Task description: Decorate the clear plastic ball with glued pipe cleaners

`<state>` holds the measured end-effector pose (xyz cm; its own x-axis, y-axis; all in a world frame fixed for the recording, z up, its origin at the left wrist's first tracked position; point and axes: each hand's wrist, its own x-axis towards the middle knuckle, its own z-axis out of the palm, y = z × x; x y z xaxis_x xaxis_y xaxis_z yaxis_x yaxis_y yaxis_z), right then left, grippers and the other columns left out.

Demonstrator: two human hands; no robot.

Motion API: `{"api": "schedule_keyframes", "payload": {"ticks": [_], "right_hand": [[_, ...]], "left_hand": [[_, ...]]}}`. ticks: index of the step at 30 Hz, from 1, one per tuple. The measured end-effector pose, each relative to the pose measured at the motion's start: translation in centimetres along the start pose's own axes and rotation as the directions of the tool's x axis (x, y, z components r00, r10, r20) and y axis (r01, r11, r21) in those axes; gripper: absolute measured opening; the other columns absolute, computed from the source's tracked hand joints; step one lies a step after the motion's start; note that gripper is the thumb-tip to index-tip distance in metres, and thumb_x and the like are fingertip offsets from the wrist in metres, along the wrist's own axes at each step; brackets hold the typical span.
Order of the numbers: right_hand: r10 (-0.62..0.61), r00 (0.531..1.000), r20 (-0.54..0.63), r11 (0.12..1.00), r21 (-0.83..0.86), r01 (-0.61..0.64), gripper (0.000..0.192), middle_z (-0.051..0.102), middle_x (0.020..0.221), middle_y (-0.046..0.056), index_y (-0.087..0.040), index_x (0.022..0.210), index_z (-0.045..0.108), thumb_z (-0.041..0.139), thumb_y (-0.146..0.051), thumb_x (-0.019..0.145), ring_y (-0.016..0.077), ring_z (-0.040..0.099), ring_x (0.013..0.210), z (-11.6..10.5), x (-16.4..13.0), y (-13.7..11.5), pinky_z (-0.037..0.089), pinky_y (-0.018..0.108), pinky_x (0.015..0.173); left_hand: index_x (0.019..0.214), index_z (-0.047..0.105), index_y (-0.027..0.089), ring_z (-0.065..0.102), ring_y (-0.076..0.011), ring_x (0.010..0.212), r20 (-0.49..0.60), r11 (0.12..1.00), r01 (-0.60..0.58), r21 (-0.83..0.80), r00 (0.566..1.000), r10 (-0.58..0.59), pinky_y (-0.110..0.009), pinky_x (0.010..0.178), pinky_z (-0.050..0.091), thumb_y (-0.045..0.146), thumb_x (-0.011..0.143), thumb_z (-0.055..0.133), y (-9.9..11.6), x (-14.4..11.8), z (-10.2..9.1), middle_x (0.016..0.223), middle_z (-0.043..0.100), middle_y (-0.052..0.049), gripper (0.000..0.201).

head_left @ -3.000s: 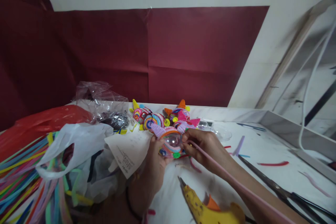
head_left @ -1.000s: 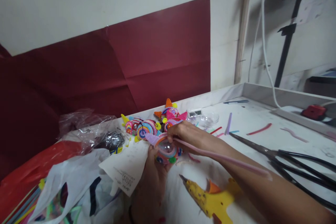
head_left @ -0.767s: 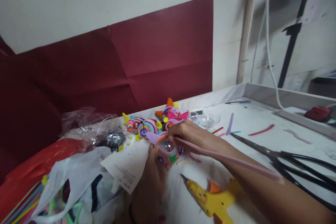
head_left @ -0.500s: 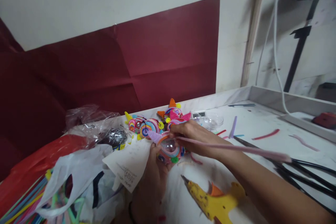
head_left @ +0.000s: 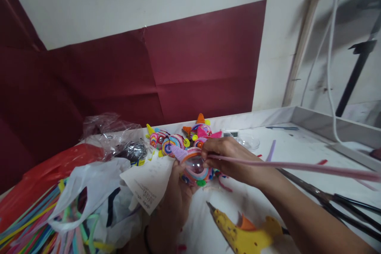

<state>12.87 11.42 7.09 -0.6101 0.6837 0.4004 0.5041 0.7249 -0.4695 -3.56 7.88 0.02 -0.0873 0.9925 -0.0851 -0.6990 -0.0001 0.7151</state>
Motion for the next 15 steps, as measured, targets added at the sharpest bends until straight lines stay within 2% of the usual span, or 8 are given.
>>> {"api": "schedule_keyframes", "payload": {"ticks": [7, 15], "right_hand": [[-0.031, 0.999, -0.012, 0.999, 0.012, 0.031, 0.024, 0.058, 0.064, -0.005, -0.016, 0.069, 0.058, 0.063, 0.006, 0.077, 0.0083, 0.05, 0.059, -0.27, -0.18, -0.29, 0.033, 0.021, 0.057], [-0.021, 1.0, -0.006, 1.0, 0.014, 0.021, 0.023, 0.056, 0.062, -0.006, -0.017, 0.068, 0.057, 0.064, 0.004, 0.077, 0.0084, 0.049, 0.058, -0.21, -0.2, -0.15, 0.032, 0.021, 0.056]], "left_hand": [[0.125, 0.058, 0.019, 0.071, -0.0211, 0.084, 0.034, 1.0, 0.019, 0.003, 0.999, -0.019, -0.037, 0.076, 0.061, 0.021, 0.079, 0.068, 0.15, 0.17, -0.31, 0.101, 0.074, -0.01, 0.047], [0.125, 0.059, 0.018, 0.071, -0.0193, 0.083, 0.052, 1.0, 0.017, -0.01, 0.999, -0.016, -0.034, 0.076, 0.061, 0.022, 0.08, 0.069, 0.16, -0.05, -0.19, 0.1, 0.075, -0.008, 0.046]]}}
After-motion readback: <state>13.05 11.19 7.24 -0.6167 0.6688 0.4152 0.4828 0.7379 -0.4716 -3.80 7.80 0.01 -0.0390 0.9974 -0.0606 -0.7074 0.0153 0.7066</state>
